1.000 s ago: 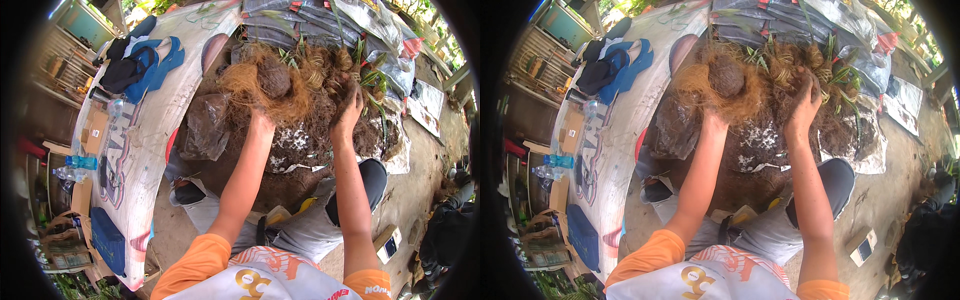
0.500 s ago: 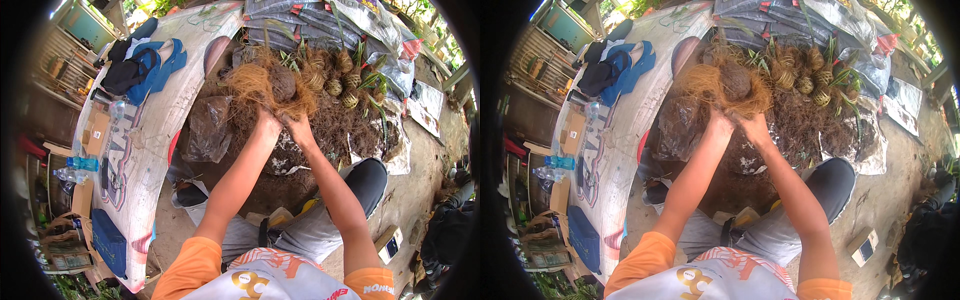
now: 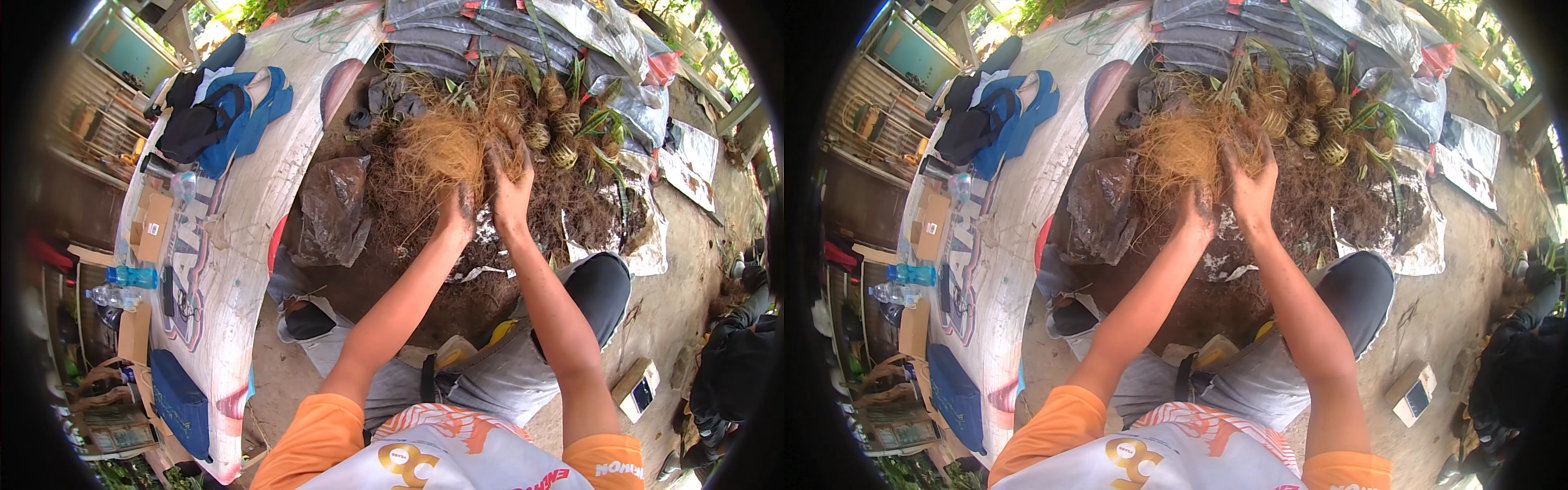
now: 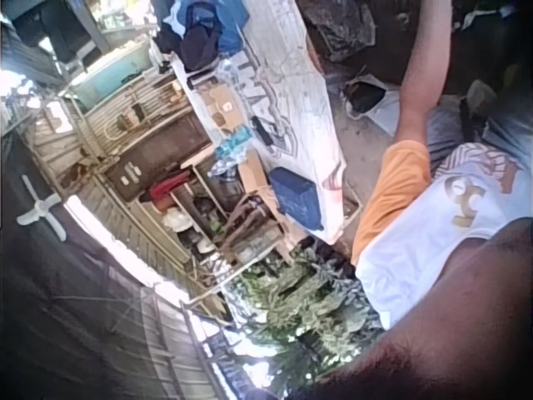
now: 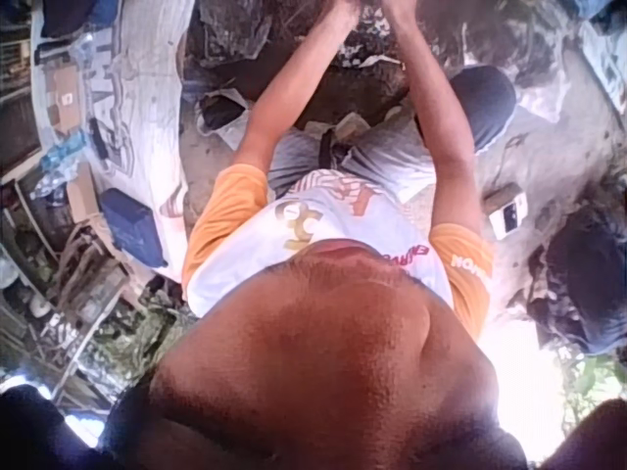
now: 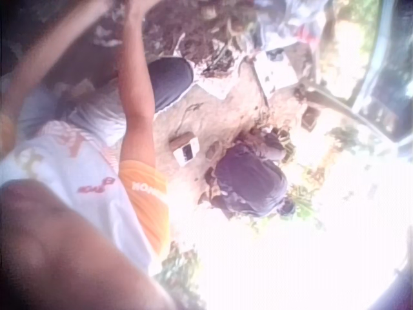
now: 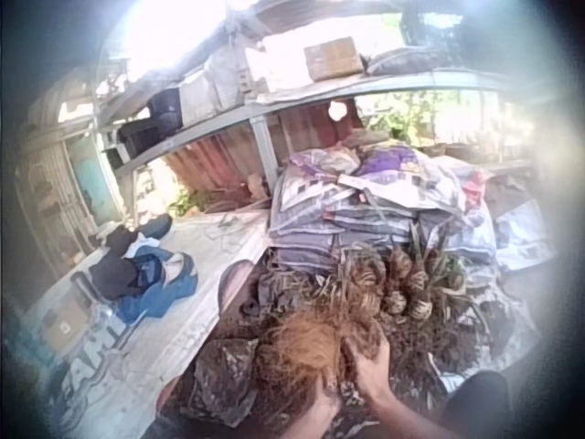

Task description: The person sits on the ground and uses both hands to gather fibrous plant material, then wraps it around the root ball of a small plant. They continue to add more material and compress it into a neat bundle.

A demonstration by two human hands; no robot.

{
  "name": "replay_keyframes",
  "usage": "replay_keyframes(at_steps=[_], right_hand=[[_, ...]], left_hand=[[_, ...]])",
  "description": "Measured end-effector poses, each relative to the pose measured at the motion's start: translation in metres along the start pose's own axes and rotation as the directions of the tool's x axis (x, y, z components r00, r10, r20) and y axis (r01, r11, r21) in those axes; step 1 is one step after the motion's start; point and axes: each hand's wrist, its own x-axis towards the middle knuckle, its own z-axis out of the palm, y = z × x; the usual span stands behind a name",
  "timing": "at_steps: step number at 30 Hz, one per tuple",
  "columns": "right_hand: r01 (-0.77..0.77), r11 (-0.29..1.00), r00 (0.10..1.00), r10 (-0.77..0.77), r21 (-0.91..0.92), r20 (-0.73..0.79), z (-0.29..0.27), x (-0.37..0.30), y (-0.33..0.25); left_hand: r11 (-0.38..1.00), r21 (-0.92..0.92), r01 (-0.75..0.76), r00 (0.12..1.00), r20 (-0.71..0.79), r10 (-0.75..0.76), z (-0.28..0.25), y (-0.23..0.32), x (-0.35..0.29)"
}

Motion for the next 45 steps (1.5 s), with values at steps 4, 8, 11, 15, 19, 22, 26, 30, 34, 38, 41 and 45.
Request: replay_keyframes(at_steps=[4, 8, 11, 15, 19, 22, 26, 30, 34, 38, 41, 45], right_hand=[[-0.158, 0.944, 0.987, 0.16, 0.288, 0.017, -0.003, 0.0, -0.01], [-0.145, 0.958, 0.989, 0.141, 0.247, 0.033, -0.004, 0.0, -0.011], [-0.049, 0.972, 0.998, 0.04, 0.23, 0.043, -0.002, 0.0, 0.005], [-0.105, 0.95, 0.994, 0.093, 0.295, 0.054, -0.002, -0.003, 0.016], [-0.275, 0.916, 0.961, 0.259, 0.294, 0.092, -0.004, -0.008, 0.002], [-0.247, 0.949, 0.967, 0.228, 0.195, 0.118, -0.007, -0.008, -0.001], [-0.031, 0.975, 0.965, -0.029, 0.221, 0.26, -0.005, -0.004, 0.005], [-0.175, 0.917, 0.926, 0.03, 0.358, 0.376, -0.003, -0.007, 0.012], [-0.231, 0.964, 0.908, 0.166, 0.13, 0.385, 0.001, -0.012, -0.017], [-0.384, 0.899, 0.894, 0.303, 0.213, 0.331, 0.002, -0.01, -0.021], [-0.502, 0.698, 0.859, 0.471, 0.51, 0.202, 0.003, -0.006, -0.008], [-0.564, 0.591, 0.793, 0.583, 0.577, 0.178, -0.002, -0.001, -0.015]], left_hand=[[0.984, 0.144, -0.104, 0.993, 0.073, 0.094, -0.017, -0.005, 0.021], [0.978, 0.13, -0.164, 0.984, 0.088, 0.154, -0.023, 0.002, 0.025], [0.946, 0.131, -0.296, 0.955, 0.073, 0.289, -0.013, 0.008, 0.006], [0.91, 0.243, -0.335, 0.942, 0.06, 0.33, -0.014, 0.013, -0.003], [0.406, 0.636, -0.657, 0.708, 0.334, 0.623, -0.009, 0.014, 0.0], [0.423, 0.675, -0.605, 0.779, 0.391, 0.489, 0.001, 0.028, -0.015], [0.16, 0.755, -0.636, 0.667, 0.433, 0.606, -0.007, 0.025, 0.003], [0.225, 0.678, -0.7, 0.619, 0.418, 0.665, -0.006, 0.028, 0.009], [0.076, 0.677, -0.732, 0.511, 0.472, 0.719, 0.0, 0.035, -0.003], [-0.003, 0.661, -0.75, 0.445, 0.508, 0.738, 0.008, 0.032, -0.017], [0.125, 0.628, -0.768, 0.516, 0.492, 0.701, 0.004, 0.025, -0.013], [0.388, 0.659, -0.644, 0.714, 0.336, 0.614, -0.001, 0.019, -0.015]])
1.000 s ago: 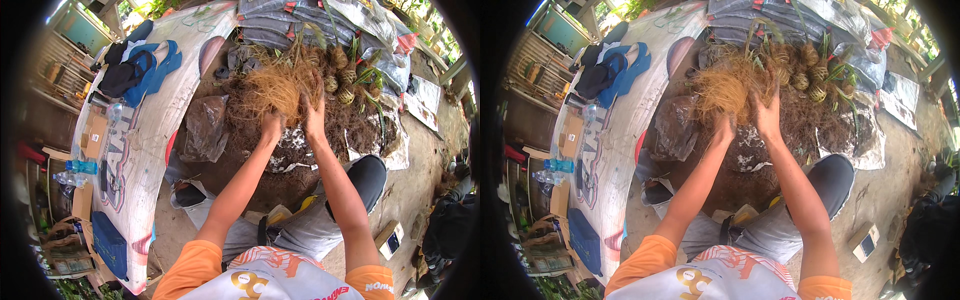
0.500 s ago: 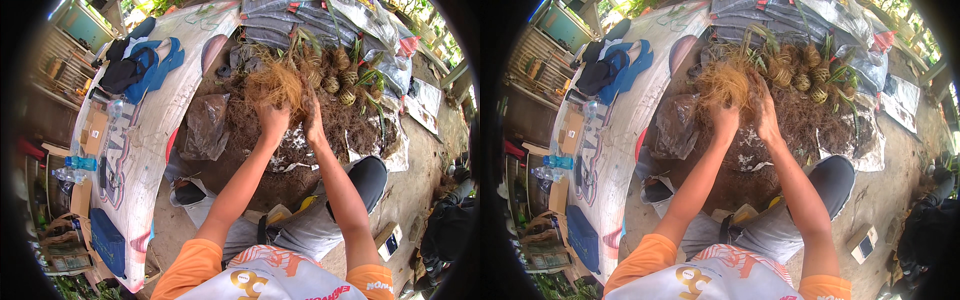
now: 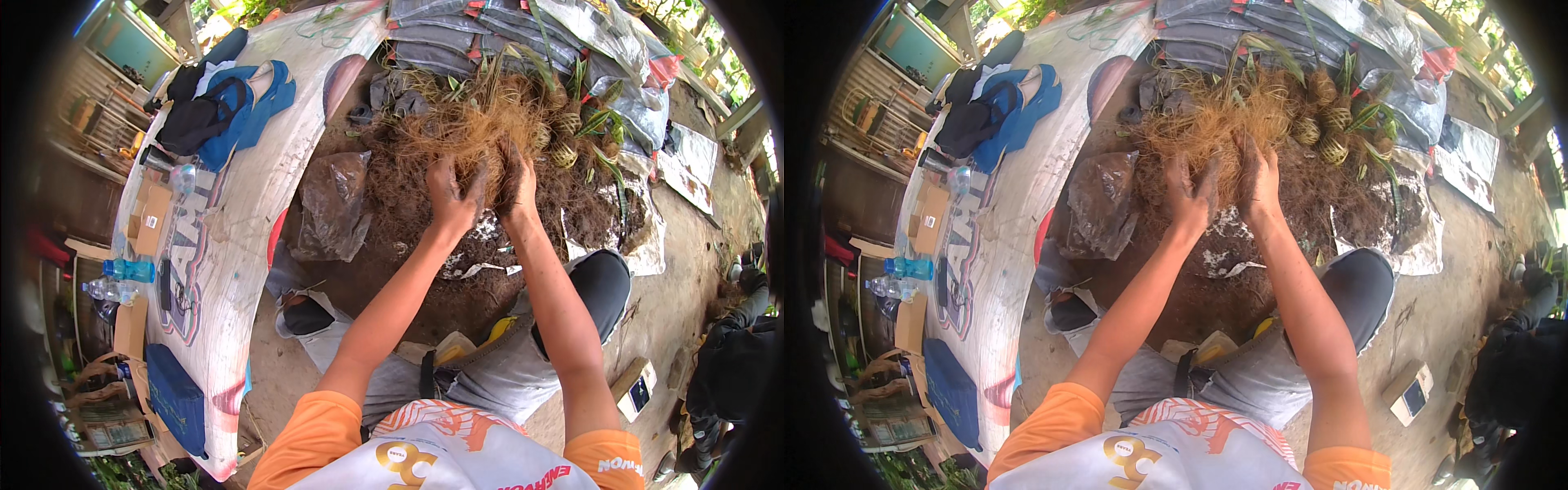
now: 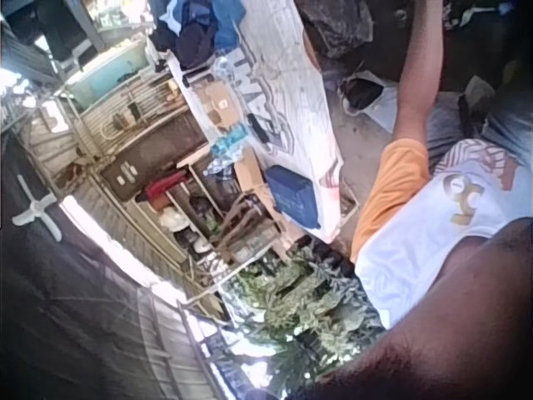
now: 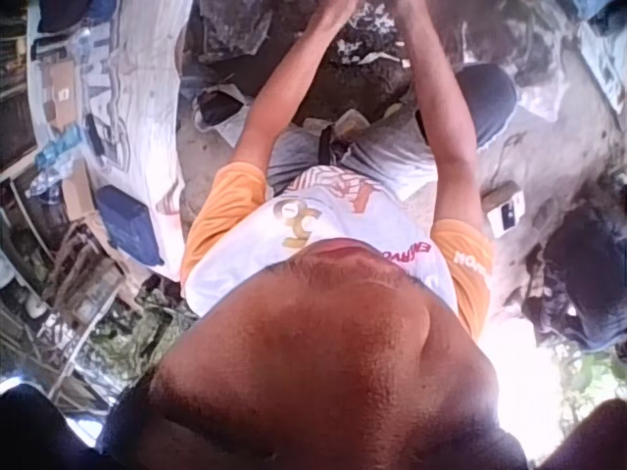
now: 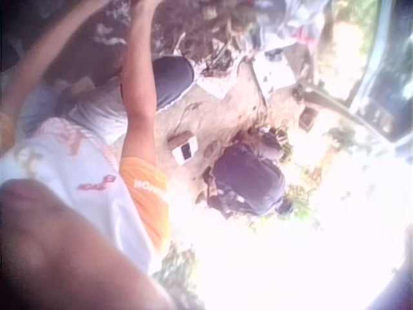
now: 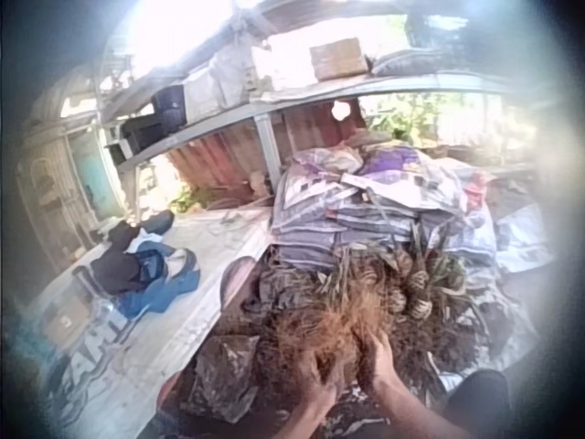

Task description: The person sits on the ground and uses both hands to gather fibrous plant material, then wraps it around the root ball of a small plant. They continue to add more material and compress it into a neat bundle.

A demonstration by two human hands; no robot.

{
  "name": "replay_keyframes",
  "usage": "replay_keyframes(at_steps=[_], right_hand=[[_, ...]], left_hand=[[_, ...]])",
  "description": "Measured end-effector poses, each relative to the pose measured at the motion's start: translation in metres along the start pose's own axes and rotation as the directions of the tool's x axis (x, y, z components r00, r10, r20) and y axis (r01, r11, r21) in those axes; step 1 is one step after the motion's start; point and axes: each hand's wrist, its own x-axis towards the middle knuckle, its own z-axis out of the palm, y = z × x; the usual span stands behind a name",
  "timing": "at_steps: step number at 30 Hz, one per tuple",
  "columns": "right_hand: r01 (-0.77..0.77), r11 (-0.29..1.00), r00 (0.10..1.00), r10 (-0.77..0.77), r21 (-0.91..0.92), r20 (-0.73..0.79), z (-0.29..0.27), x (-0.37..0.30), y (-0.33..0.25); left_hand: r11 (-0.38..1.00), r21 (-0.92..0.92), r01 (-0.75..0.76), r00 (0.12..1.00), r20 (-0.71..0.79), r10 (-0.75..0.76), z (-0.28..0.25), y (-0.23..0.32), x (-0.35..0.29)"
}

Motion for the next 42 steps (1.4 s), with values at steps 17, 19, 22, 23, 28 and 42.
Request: replay_keyframes(at_steps=[17, 19, 22, 23, 28, 42], right_hand=[[-0.191, 0.948, 0.975, 0.153, 0.255, 0.16, -0.011, 0.01, -0.026], [-0.194, 0.914, 0.978, 0.152, 0.358, 0.143, -0.011, 0.01, -0.03], [-0.088, 0.921, 0.995, 0.06, 0.38, 0.084, -0.019, 0.022, -0.032], [-0.027, 0.912, 0.999, 0.013, 0.41, 0.037, -0.018, 0.023, -0.032], [0.111, 0.915, 0.994, -0.1, 0.389, -0.048, -0.013, 0.028, -0.026], [0.368, 0.888, 0.93, -0.342, -0.278, 0.137, -0.014, 0.017, -0.008]], left_hand=[[0.898, -0.388, 0.209, 0.906, 0.423, -0.028, -0.036, 0.044, 0.049], [0.906, -0.357, 0.228, 0.917, 0.392, -0.077, -0.051, 0.046, 0.06], [0.909, -0.303, 0.286, 0.922, 0.346, -0.174, -0.061, 0.043, 0.067], [0.916, -0.27, 0.296, 0.927, 0.312, -0.208, -0.057, 0.041, 0.066], [0.922, -0.103, 0.374, 0.897, 0.294, -0.331, -0.021, 0.022, 0.052], [0.995, 0.055, -0.078, 0.761, 0.649, 0.023, -0.006, 0.018, 0.087]])
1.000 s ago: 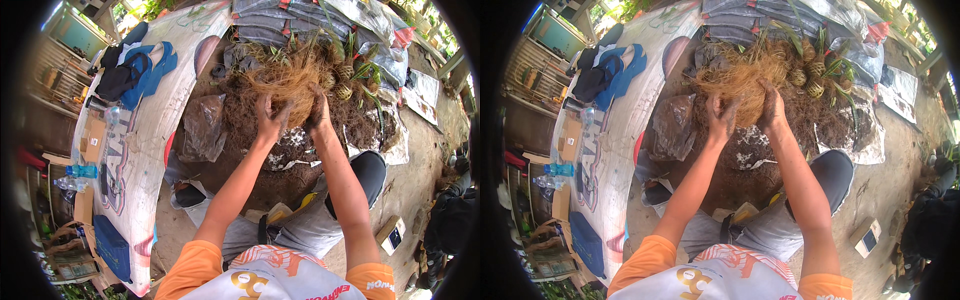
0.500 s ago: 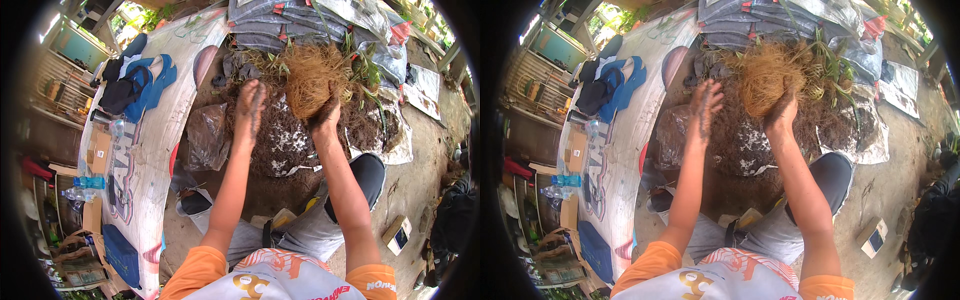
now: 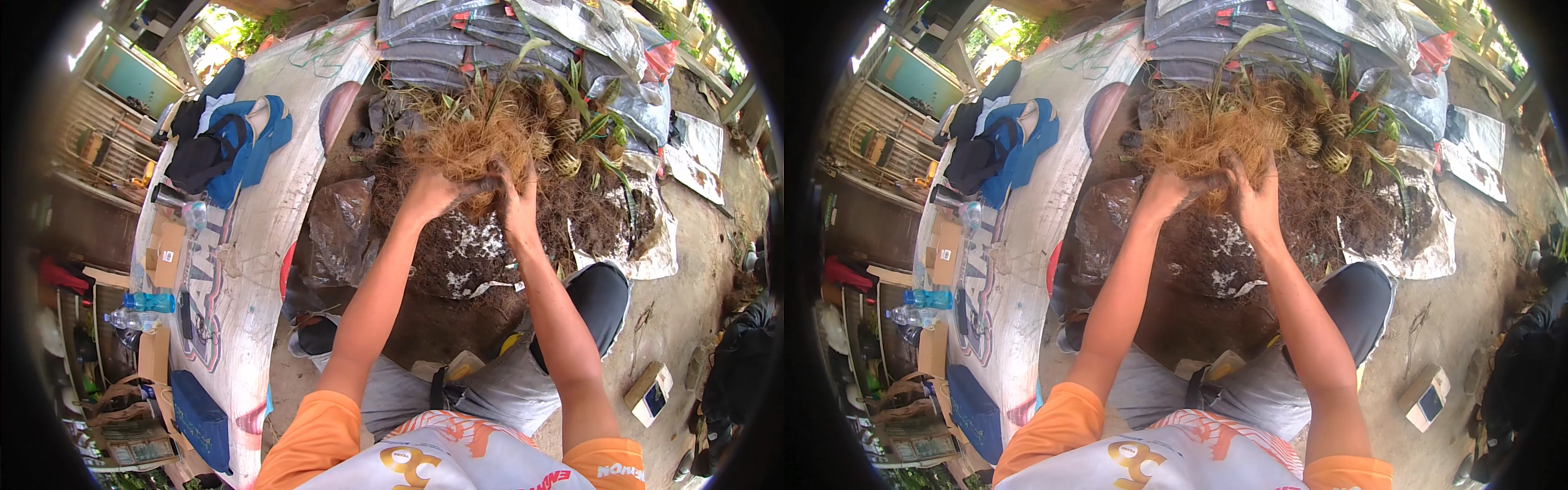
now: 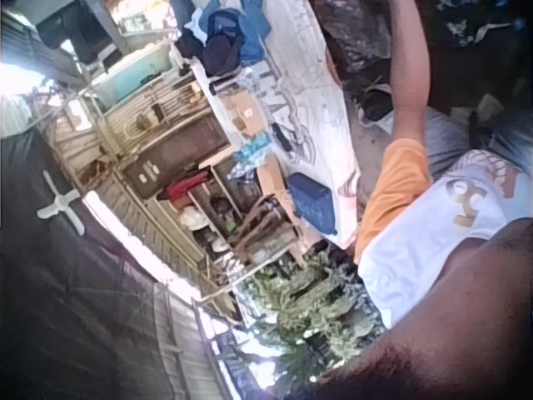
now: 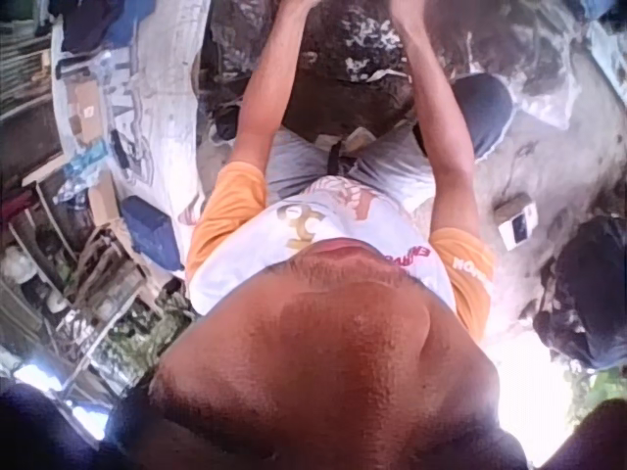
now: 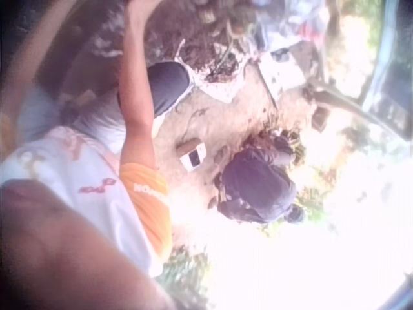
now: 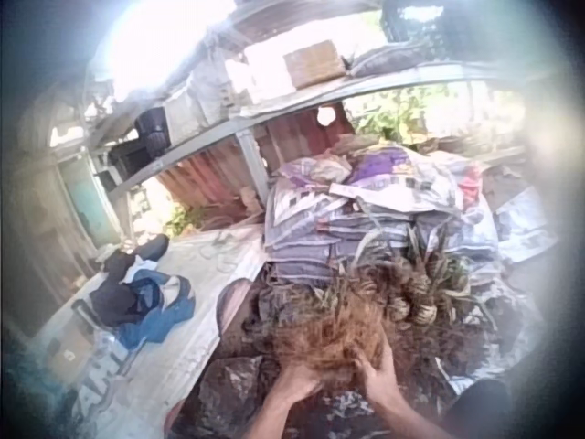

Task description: The person sits on the ground and uses both hands to gather fibrous plant material, then wraps it around the root ball of a small plant. They continue to add more material and compress it into a neat bundle.

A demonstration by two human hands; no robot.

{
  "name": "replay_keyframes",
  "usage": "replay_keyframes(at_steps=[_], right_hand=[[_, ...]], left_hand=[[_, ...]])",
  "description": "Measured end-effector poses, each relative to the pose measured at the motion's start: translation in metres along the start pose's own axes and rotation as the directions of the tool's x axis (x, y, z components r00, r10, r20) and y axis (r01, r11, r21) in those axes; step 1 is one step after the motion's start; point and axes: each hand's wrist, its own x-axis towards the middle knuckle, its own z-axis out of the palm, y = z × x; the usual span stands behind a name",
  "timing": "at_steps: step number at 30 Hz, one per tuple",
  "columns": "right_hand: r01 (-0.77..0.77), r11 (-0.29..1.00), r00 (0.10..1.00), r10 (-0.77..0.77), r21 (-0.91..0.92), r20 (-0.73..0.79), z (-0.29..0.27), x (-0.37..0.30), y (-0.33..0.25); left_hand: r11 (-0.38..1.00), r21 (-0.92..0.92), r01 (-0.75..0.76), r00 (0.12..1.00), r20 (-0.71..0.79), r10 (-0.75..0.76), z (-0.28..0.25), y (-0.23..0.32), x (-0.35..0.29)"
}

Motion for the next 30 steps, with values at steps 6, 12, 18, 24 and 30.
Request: replay_keyframes(at_steps=[6, 12, 18, 24, 30], right_hand=[[-0.203, 0.978, 0.96, 0.21, -0.057, 0.187, 0.006, 0.006, -0.017], [-0.282, 0.948, 0.916, 0.311, -0.145, 0.255, 0.007, 0.018, -0.027], [-0.069, 0.948, 0.952, 0.155, -0.31, 0.263, 0.01, 0.016, -0.023], [0.149, 0.788, 0.894, 0.151, -0.597, 0.422, -0.013, 0.025, -0.003], [0.064, 0.625, 0.762, 0.472, -0.778, 0.443, -0.002, 0.019, -0.037]], left_hand=[[0.995, 0.079, -0.069, 0.997, 0.042, 0.065, -0.019, -0.025, -0.011], [0.987, -0.101, 0.129, 0.99, 0.07, -0.122, -0.023, -0.022, -0.014], [0.991, -0.102, 0.082, 0.996, 0.049, -0.077, -0.023, -0.011, -0.018], [0.972, 0.178, -0.153, 0.973, 0.201, 0.117, -0.025, -0.006, -0.012], [0.984, 0.173, -0.032, 0.932, 0.36, -0.033, -0.033, -0.019, -0.017]])
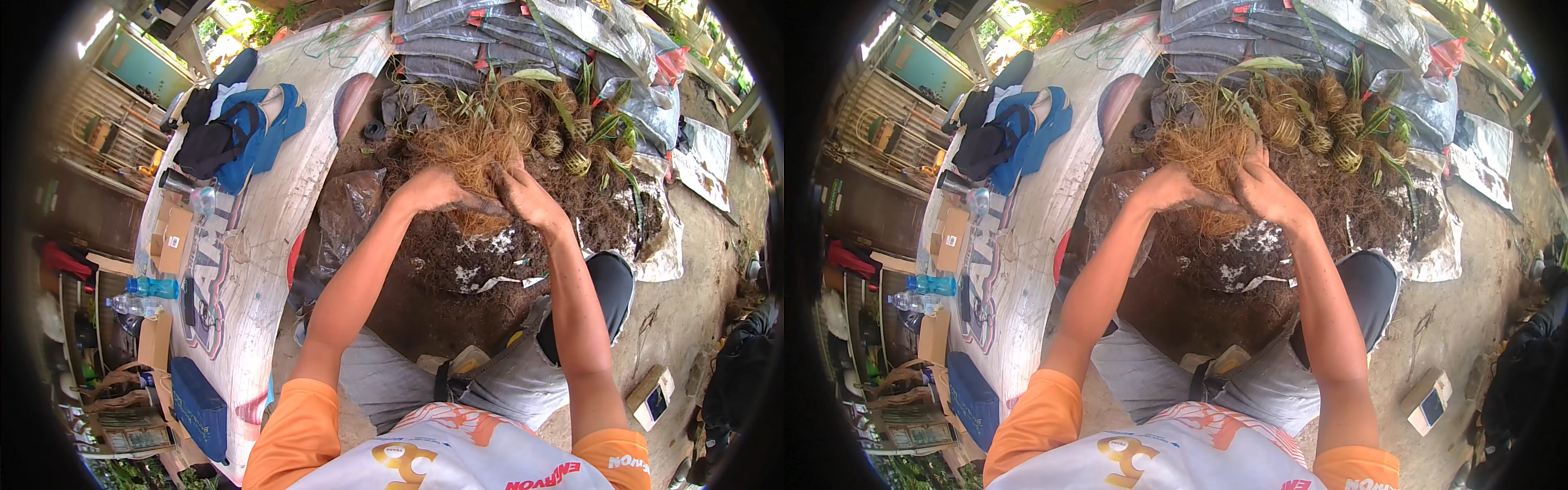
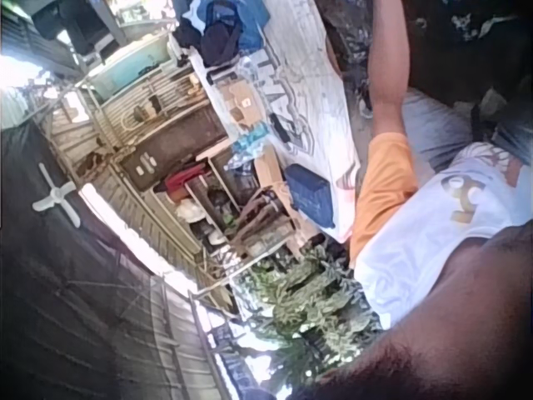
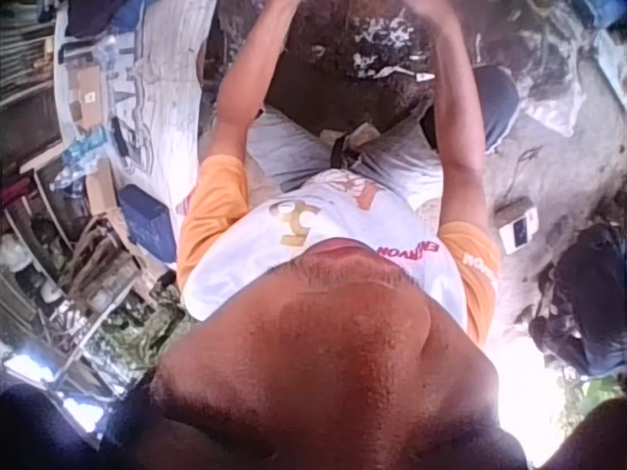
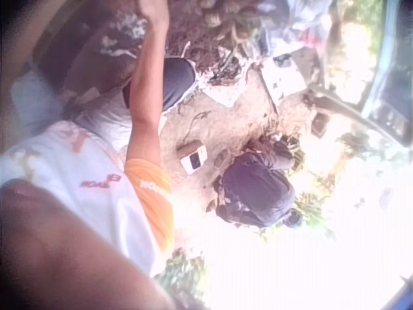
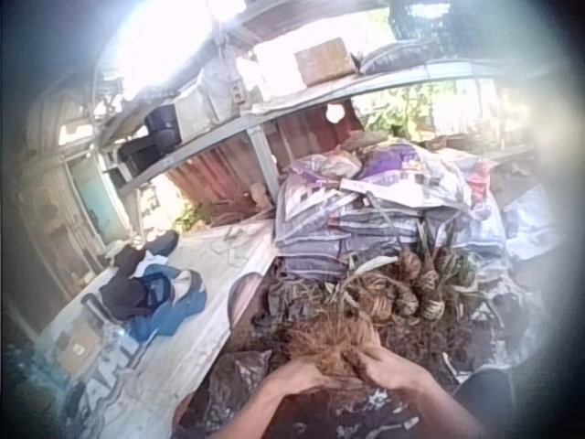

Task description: The person sits on the ground and uses both hands to gather fibrous plant material, then wraps it around the root ball of a small plant. They continue to add more material and compress it into a neat bundle.

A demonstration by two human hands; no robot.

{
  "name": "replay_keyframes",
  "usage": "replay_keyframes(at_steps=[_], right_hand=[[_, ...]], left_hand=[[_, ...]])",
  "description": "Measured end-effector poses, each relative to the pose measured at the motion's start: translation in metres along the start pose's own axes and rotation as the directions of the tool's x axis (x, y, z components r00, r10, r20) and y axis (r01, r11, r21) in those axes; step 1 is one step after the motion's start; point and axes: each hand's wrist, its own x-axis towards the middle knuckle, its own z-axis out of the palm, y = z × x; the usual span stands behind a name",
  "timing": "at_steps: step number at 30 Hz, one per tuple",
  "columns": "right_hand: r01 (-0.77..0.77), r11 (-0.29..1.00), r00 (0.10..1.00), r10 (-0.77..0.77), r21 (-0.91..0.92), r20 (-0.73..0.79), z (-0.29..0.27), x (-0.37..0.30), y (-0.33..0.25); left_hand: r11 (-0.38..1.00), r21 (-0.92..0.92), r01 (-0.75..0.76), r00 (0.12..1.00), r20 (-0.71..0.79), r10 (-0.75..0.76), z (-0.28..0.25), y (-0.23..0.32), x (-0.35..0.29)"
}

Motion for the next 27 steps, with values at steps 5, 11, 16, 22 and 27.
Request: replay_keyframes(at_steps=[5, 11, 16, 22, 27], right_hand=[[0.264, 0.964, 0.95, -0.253, 0.039, -0.183, 0.007, 0.0, 0.019], [0.267, 0.862, 0.964, -0.242, 0.43, -0.113, -0.021, -0.019, -0.015], [0.346, 0.735, 0.881, -0.04, 0.583, -0.472, -0.031, -0.017, -0.006], [0.209, 0.823, 0.976, -0.14, 0.529, -0.167, 0.013, -0.014, -0.01], [0.17, 0.891, 0.974, -0.086, 0.421, -0.212, 0.017, -0.02, -0.031]], left_hand=[[0.988, -0.091, 0.127, 0.992, 0.012, -0.127, 0.005, 0.032, 0.001], [0.702, -0.69, 0.174, 0.938, -0.1, -0.331, 0.023, 0.017, -0.009], [0.642, -0.764, 0.064, 0.85, -0.296, -0.436, 0.008, -0.017, -0.027], [0.481, -0.869, -0.116, 0.87, -0.323, -0.373, -0.003, -0.022, -0.022], [0.633, -0.774, 0.004, 0.916, -0.252, -0.314, 0.004, 0.009, -0.028]])
